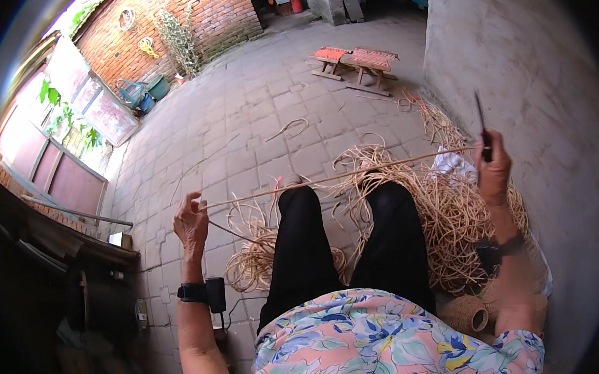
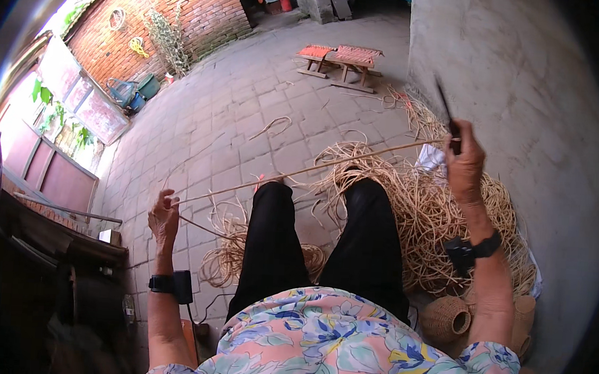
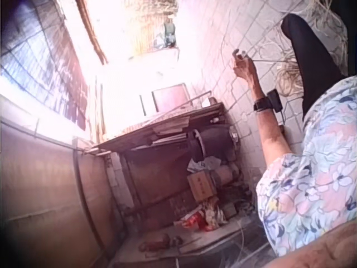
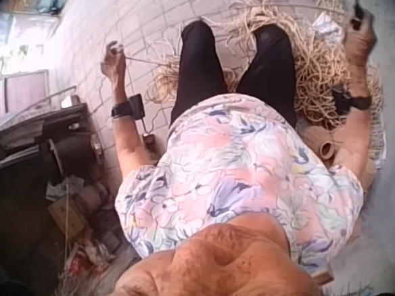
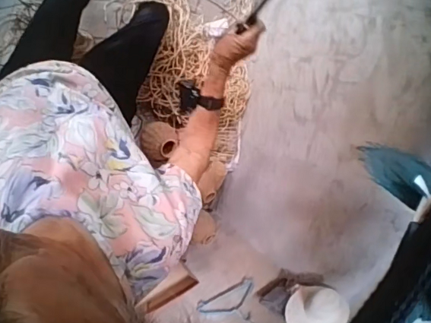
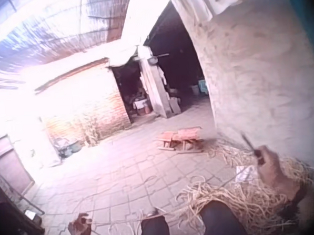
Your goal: Sorting and preparing bundles of bamboo or straw strands for weaving or manufacturing.
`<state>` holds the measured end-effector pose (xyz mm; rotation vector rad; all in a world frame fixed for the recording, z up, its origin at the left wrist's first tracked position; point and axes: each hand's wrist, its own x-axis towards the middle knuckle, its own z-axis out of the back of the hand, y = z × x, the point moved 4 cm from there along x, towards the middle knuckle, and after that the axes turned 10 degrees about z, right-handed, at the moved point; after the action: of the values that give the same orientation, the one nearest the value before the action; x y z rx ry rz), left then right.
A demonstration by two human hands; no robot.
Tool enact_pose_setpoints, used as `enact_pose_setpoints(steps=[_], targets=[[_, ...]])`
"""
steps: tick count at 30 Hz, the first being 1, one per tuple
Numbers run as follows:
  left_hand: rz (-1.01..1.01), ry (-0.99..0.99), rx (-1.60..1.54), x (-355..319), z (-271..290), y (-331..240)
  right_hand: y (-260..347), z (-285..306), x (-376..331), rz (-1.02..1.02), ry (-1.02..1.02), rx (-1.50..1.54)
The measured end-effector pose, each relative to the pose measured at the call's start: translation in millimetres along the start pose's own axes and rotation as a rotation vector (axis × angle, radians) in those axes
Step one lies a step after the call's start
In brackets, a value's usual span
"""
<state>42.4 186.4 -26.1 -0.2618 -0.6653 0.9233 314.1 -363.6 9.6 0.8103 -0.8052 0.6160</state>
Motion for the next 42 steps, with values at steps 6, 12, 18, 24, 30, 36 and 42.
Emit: enact_pose_setpoints(steps=[6,12,18,24,30,36,42], targets=[[0.013,0.085,0.426,13,-27,106,-161,130,-3,-0.172,-0.133,-0.579],[-0.064,-0.095,0.108,73,23,130,-266,226,-46,-0.239,-0.109,-0.958],[0.111,0.53,-0.946,54,-10,41,-280,185,-91,-0.385,0.325,-0.916],[-0.444,0.347,0.054,-38,-35,-119,-37,-42,-54,-0.398,0.331,0.394],[-0.602,0.326,0.097,-82,-47,-178,173,-143,-72,-0.749,0.726,1.508],[-0.559,0.33,0.041,-97,-48,-178,191,-140,-65,-0.923,0.641,1.654],[-0.224,0.175,0.246,-48,-77,-35,91,-66,3,-0.477,0.262,1.043]])
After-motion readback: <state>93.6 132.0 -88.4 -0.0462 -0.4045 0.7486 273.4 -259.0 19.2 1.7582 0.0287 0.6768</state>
